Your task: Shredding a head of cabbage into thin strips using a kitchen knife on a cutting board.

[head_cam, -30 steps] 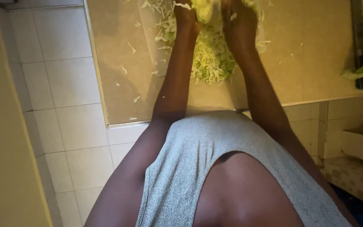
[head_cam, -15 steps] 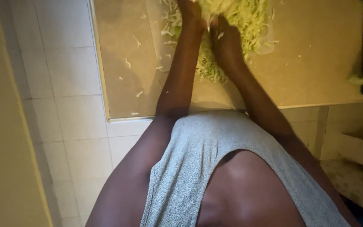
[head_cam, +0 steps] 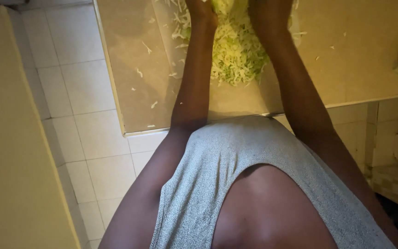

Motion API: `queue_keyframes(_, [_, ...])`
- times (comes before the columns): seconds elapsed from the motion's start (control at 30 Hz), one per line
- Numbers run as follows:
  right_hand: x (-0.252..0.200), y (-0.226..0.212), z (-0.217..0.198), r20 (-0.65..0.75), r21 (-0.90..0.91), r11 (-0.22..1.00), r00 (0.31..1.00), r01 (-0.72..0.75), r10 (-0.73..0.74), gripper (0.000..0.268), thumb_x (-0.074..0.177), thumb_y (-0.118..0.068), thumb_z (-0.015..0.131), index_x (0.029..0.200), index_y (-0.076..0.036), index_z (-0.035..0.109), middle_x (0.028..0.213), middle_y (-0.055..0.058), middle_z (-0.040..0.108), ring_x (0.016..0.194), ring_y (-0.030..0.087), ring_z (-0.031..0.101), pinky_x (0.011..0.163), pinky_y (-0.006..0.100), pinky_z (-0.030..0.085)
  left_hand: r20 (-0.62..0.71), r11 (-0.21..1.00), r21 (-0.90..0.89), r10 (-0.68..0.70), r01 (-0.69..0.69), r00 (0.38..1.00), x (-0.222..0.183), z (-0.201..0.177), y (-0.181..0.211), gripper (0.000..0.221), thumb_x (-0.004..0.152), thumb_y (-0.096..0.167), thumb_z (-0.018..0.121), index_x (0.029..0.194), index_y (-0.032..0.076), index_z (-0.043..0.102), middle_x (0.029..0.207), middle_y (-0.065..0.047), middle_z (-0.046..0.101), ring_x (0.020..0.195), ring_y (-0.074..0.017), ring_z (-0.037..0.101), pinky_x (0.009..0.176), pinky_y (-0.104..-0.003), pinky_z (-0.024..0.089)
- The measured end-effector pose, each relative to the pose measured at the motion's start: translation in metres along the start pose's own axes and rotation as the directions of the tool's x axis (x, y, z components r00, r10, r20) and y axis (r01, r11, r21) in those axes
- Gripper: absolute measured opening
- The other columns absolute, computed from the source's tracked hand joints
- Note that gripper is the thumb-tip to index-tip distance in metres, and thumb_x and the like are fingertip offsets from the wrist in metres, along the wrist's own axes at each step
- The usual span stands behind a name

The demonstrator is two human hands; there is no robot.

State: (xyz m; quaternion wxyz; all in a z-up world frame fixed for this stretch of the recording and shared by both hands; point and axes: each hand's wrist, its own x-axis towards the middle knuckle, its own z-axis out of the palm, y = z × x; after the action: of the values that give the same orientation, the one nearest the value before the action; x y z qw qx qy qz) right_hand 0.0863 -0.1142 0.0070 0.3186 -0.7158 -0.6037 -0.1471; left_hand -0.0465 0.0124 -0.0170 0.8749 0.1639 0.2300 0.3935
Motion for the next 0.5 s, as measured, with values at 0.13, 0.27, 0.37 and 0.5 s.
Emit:
queue_keyframes(0.13, [0.003, -0.008, 0.026, 0.023, -0.051, 0.999, 1.000, 0.006, -0.005, 0.008, 0.103, -0.015, 0.055, 0.103, -0.009, 0.060, 0.067, 0.005, 0.055, 0.045, 0.021, 0.051, 0.046, 0.037, 0.034, 0.075, 0.999, -0.035, 0.027, -0.024, 0.997, -0.014, -0.019, 0.027, 0.042, 0.102, 0.043, 0.040, 0.124, 0.008, 0.049, 0.106, -0.012, 0.052, 0.101, -0.0291, 0.048, 0.102, -0.051, 0.030])
queue_keyframes(0.27, [0.002, -0.033, 0.022, 0.156, -0.013, 0.996, 0.984, -0.089, 0.090, 0.012, 0.103, -0.017, 0.051, 0.095, -0.008, 0.055, 0.057, 0.006, 0.049, 0.044, 0.022, 0.048, 0.041, 0.039, 0.031, 0.134, 0.996, -0.072, 0.054, -0.045, 0.990, -0.029, -0.039, 0.038, 0.043, 0.102, 0.043, 0.040, 0.125, 0.009, 0.049, 0.108, -0.012, 0.052, 0.103, -0.0293, 0.048, 0.102, -0.051, 0.030])
queue_keyframes(0.37, [-0.010, -0.056, 0.010, 0.282, 0.191, 0.952, 0.943, -0.238, 0.179, 0.027, 0.107, -0.026, 0.044, 0.096, -0.004, 0.054, 0.055, 0.007, 0.049, 0.043, 0.019, 0.044, 0.041, 0.037, 0.028, 0.184, 0.995, -0.091, 0.055, -0.039, 0.981, -0.038, -0.046, 0.036, 0.043, 0.102, 0.044, 0.041, 0.126, 0.009, 0.050, 0.110, -0.012, 0.053, 0.104, -0.0294, 0.048, 0.102, -0.051, 0.030])
queue_keyframes(0.5, [-0.011, -0.077, -0.024, 0.493, 0.359, 0.832, 0.843, -0.423, 0.216, 0.058, 0.103, -0.058, 0.020, 0.079, -0.011, 0.045, 0.062, 0.002, 0.038, 0.052, 0.014, 0.035, 0.052, 0.033, 0.023, 0.227, 0.994, -0.110, 0.045, -0.020, 0.973, -0.049, -0.061, 0.023, 0.044, 0.102, 0.044, 0.041, 0.127, 0.009, 0.050, 0.112, -0.012, 0.053, 0.106, -0.0296, 0.048, 0.102, -0.051, 0.031])
